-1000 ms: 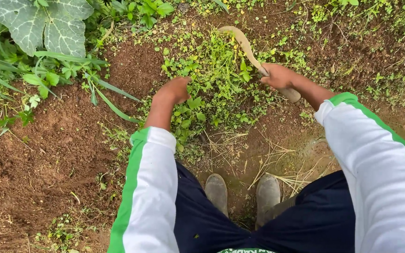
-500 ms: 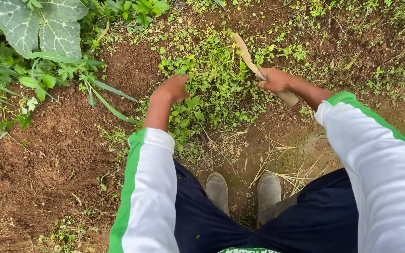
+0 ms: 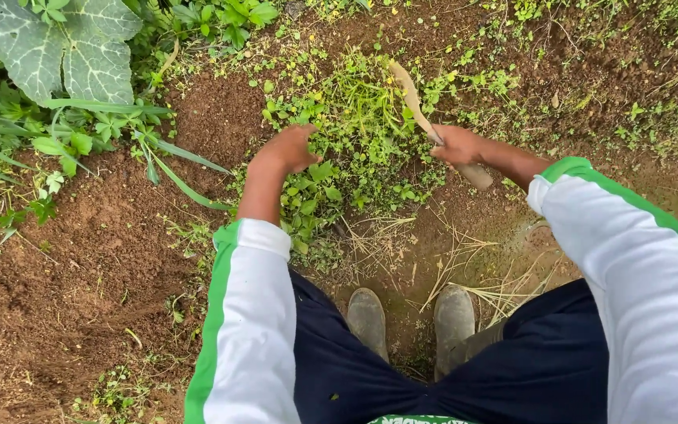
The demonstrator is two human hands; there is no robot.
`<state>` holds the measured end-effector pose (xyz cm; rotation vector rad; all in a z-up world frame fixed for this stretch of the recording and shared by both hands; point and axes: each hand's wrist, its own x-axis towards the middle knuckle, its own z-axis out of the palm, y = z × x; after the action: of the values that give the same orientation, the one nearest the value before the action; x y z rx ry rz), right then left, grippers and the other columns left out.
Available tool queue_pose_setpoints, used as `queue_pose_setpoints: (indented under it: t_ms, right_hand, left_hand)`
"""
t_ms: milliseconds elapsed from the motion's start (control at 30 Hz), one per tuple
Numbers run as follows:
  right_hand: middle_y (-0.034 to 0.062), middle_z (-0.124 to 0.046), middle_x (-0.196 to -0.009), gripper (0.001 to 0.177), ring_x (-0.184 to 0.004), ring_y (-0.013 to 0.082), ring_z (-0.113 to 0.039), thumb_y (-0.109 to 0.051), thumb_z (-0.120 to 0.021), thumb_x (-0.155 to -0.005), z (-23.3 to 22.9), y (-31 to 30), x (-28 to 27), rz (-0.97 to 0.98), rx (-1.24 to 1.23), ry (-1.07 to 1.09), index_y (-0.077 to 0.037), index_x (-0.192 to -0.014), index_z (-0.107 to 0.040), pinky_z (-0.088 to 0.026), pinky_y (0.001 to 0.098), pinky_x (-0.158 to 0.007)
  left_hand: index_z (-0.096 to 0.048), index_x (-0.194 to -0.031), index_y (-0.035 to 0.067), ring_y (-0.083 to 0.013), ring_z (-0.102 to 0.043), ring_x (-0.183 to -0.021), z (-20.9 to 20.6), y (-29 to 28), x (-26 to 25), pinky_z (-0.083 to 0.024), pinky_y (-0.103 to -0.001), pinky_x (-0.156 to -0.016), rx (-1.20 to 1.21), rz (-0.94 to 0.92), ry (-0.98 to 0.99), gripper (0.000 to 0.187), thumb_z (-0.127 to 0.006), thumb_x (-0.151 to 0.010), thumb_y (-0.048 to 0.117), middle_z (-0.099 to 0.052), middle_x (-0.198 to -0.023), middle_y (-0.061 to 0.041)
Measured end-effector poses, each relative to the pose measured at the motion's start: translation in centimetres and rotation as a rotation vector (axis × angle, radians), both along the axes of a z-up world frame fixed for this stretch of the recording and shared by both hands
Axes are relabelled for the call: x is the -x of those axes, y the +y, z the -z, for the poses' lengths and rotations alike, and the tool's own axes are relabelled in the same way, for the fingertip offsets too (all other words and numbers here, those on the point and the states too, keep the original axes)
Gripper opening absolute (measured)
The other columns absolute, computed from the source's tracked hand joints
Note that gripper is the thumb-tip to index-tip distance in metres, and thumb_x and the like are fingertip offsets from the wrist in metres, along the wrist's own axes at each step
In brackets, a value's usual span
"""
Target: Using a sickle to remove weeds from a garden bed by scraping the soil surface.
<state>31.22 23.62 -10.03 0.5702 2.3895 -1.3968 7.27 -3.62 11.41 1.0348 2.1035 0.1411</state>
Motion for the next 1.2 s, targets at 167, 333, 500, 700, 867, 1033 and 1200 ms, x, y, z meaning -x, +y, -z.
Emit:
queue_pose_setpoints:
  t_ms: [167,333,500,700,867,1033,1200]
  right_hand:
    - [0.0161,-0.065,-0.085,0.014,-0.063,0.0224,-0.064,-0.001,-0.052,-0.103,-5.5,1.7,1.6,0.098,-0.19,-0.07,-0.001,-0.116,-0.057,-0.056,0.038,-0.065]
    - [0.0075,-0.049,-0.087,0.014,-0.067,0.0181,-0.057,0.005,-0.042,-0.103,-6.3,3.0,3.5,0.464,-0.092,0.317,-0.008,-0.108,-0.043,-0.055,0.0305,-0.064]
    - [0.0201,-0.062,-0.098,0.031,-0.066,0.0178,-0.06,0.001,-0.047,-0.103,-0.6,-1.3,-1.6,0.143,0.114,-0.052,0.0,-0.133,-0.046,-0.057,0.034,-0.064]
    - [0.0228,-0.067,-0.099,0.016,-0.086,0.0351,-0.07,-0.01,-0.053,-0.105,-7.6,-0.7,-0.5,-0.013,-0.229,-0.152,-0.002,-0.118,-0.054,-0.055,0.0494,-0.08]
    - [0.0106,-0.058,-0.089,0.007,-0.066,0.0189,-0.06,-0.001,-0.05,-0.105,-7.5,2.0,2.6,0.441,-0.094,0.085,-0.006,-0.109,-0.046,-0.057,0.0312,-0.059]
    - [0.0038,-0.056,-0.086,0.014,-0.059,0.012,-0.055,0.004,-0.044,-0.106,-3.2,-1.3,1.5,0.908,0.264,0.333,-0.009,-0.109,-0.041,-0.056,0.0203,-0.047]
    - [0.0222,-0.068,-0.095,0.043,-0.063,0.023,-0.068,-0.005,-0.051,-0.1,0.9,-3.3,-2.4,0.04,-0.01,-0.101,-0.002,-0.142,-0.042,-0.059,0.043,-0.067]
  left_hand:
    - [-0.049,-0.15,0.005,-0.0467,-0.043,-0.141,0.8,0.3,0.2,-0.04,-0.063,-0.113,0.006,0.028,0.039,0.059,-0.069,-0.095,0.01,-0.046,-0.151,-0.032]
    - [-0.05,-0.151,0.005,-0.0473,-0.043,-0.142,1.4,0.3,0.3,-0.04,-0.063,-0.113,0.012,0.055,0.063,0.06,-0.07,-0.095,0.011,-0.046,-0.152,-0.032]
    - [-0.048,-0.152,0.006,-0.0477,-0.038,-0.145,2.6,0.2,0.7,-0.037,-0.065,-0.114,0.008,0.055,0.099,0.063,-0.071,-0.094,0.014,-0.041,-0.156,-0.031]
    - [-0.049,-0.151,0.005,-0.0479,-0.038,-0.144,1.1,0.3,-0.4,-0.036,-0.067,-0.114,-0.009,0.027,0.071,0.061,-0.069,-0.094,0.01,-0.041,-0.155,-0.032]
    - [-0.037,-0.156,0.014,-0.0354,-0.023,-0.152,0.4,0.9,-0.5,-0.022,-0.058,-0.123,0.092,0.008,0.027,0.067,-0.067,-0.096,0.016,-0.027,-0.164,-0.017]
    - [-0.026,-0.161,0.022,-0.0259,-0.01,-0.158,0.2,1.2,-0.5,-0.011,-0.053,-0.129,0.178,-0.042,-0.017,0.075,-0.065,-0.097,0.019,-0.012,-0.172,-0.005]
    - [-0.04,-0.156,0.002,-0.0478,-0.033,-0.147,-0.6,0.6,-1.3,-0.031,-0.068,-0.116,0.027,-0.005,0.073,0.069,-0.07,-0.095,0.016,-0.034,-0.159,-0.032]
